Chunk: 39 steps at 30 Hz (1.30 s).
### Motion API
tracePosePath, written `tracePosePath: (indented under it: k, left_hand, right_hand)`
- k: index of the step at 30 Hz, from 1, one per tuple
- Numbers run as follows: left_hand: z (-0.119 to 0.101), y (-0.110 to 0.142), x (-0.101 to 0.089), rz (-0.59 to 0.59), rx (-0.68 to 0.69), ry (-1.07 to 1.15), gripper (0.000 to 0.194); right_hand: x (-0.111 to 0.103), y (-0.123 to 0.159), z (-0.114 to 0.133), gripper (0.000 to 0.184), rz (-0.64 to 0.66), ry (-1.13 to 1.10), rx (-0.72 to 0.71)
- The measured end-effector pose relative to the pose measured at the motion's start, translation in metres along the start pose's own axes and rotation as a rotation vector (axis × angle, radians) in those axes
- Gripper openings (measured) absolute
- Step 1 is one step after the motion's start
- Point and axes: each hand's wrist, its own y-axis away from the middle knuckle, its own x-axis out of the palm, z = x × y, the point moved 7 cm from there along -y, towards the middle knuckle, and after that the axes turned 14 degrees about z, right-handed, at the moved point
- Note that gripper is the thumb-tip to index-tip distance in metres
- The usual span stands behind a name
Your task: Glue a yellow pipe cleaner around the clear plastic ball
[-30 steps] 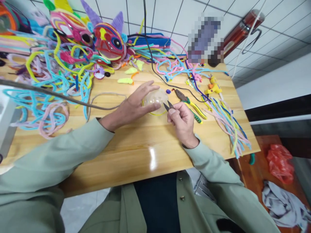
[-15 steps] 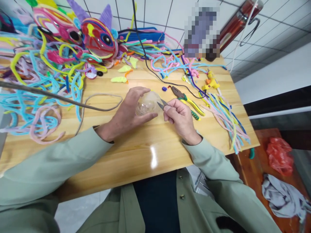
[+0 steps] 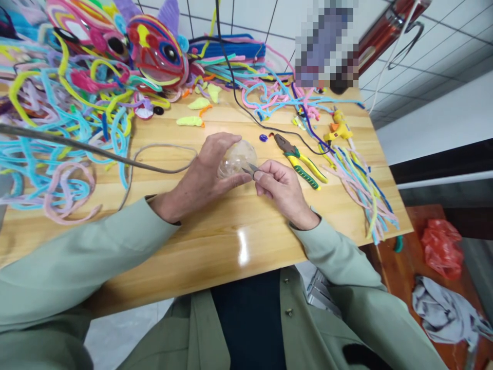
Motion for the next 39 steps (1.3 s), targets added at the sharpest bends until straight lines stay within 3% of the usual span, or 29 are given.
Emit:
tracePosePath:
  k: [12,21,26,39]
  left_hand:
    - [-0.002,0.001,0.002,0.011,-0.024,-0.023,0.077]
    - [0.0,0.004,0.005,0.006,0.056,-0.063,0.087]
    - [-0.003,0.004,0.003,-0.016,0.06,-0.072,0.077]
    - [-0.005,0.009,0.004,-0.004,0.046,-0.095,0.075]
  right_hand:
    - [0.006,-0.001,-0.004,0.04,0.051,-0.085,0.006]
    - [0.004,-0.001,-0.006,0.033,0.08,-0.071,-0.001]
    - [0.007,0.0,-0.005,0.041,0.053,-0.078,-0.011]
    - [0.017,0.004,-0.007,0.05,-0.009,-0.096,-0.042]
